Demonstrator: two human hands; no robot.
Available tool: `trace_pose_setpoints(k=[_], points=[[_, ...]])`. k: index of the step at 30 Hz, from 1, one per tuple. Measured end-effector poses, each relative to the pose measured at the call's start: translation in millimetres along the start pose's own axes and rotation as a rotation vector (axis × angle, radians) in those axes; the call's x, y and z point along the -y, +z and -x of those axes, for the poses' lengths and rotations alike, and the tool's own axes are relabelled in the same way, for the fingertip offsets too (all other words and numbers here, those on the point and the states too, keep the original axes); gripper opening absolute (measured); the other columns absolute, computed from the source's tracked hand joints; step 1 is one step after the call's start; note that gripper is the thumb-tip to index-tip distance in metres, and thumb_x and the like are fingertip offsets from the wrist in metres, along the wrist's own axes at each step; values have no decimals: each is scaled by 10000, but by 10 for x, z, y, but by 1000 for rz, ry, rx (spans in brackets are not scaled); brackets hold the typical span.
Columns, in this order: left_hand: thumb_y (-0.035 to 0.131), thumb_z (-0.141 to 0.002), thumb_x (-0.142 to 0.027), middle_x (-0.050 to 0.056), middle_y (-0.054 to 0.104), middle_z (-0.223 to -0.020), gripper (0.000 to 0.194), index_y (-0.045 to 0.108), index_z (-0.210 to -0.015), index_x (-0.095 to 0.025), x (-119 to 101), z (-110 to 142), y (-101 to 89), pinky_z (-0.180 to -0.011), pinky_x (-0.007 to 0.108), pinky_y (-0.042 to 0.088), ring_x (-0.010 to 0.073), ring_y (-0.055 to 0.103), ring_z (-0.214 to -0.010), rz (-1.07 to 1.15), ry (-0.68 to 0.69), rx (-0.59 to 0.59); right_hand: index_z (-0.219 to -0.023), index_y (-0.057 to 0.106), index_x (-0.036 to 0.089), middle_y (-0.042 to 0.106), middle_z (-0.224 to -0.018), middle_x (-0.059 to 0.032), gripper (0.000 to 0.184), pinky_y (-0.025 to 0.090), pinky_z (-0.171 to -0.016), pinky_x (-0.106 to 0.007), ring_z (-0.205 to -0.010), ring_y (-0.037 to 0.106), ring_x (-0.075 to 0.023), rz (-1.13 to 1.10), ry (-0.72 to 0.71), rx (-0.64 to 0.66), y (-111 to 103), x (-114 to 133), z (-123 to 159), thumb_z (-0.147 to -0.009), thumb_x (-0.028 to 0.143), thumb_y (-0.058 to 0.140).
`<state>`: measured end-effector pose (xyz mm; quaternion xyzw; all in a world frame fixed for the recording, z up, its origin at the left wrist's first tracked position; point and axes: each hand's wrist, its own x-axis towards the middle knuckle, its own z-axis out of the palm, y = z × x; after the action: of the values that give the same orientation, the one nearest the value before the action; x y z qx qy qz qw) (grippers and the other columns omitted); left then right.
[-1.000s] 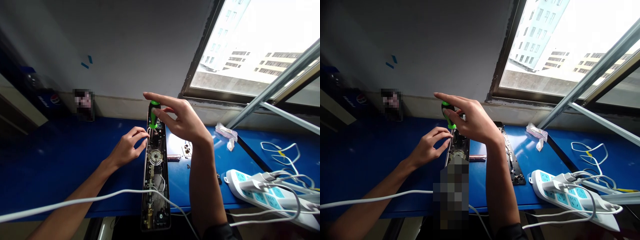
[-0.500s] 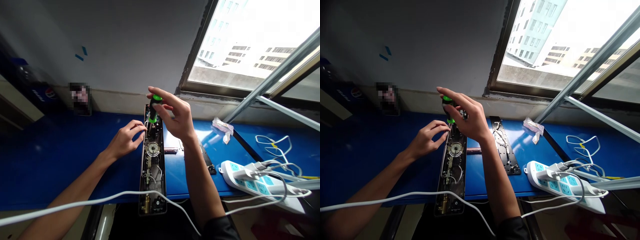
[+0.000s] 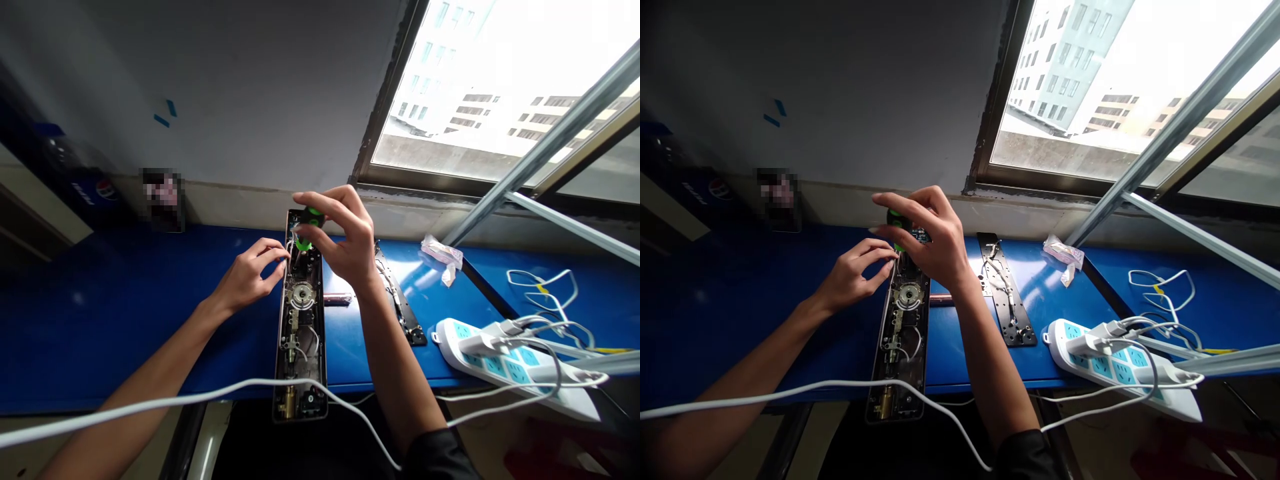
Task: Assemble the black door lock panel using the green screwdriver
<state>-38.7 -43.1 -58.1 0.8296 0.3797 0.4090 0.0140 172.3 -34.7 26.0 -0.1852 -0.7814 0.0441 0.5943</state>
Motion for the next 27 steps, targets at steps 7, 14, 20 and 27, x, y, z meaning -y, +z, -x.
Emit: trace_pose_setpoints(k=[7, 14, 20, 27], points=[[584, -989, -203, 55, 656, -1165, 170, 696, -1117, -212, -6, -1, 26, -985, 340, 549, 203, 666, -1083, 15, -3, -19, -1352, 630, 286, 687, -1232, -42, 312, 631, -887, -320, -1065, 690, -160, -86, 34, 83, 57, 27, -16, -1050, 305, 551], [573, -999, -215, 56, 646, -1181, 175, 692, -1127, -217, -21, 0, 13, -992, 347, 550, 202, 666, -1086, 14, -13, 2, -1437, 572, 284, 682, -1297, -52, 391, 611, -972, -364, -1131, 680, -171, -116, 72, 81, 80, -44, -6, -1097, 277, 380], [572, -997, -214, 58, 646, -1183, 177, 692, -1128, -216, -31, 0, 25, -990, 355, 555, 202, 664, -1089, 21, -18, -9, -1202, 742, 297, 686, -1069, -32, 264, 635, -825, -334, -928, 658, -164, 1, 77, -39, 35, -47, -11, -958, 392, 703], [569, -993, -218, 66, 650, -1198, 186, 696, -1129, -226, -46, 4, 51, -1022, 381, 560, 216, 668, -1112, 39, -31, -7, -1458, 562, 296, 676, -1340, -59, 392, 615, -975, -355, -1163, 668, -174, -83, 102, 114, 73, -24, -4, -1086, 290, 439]])
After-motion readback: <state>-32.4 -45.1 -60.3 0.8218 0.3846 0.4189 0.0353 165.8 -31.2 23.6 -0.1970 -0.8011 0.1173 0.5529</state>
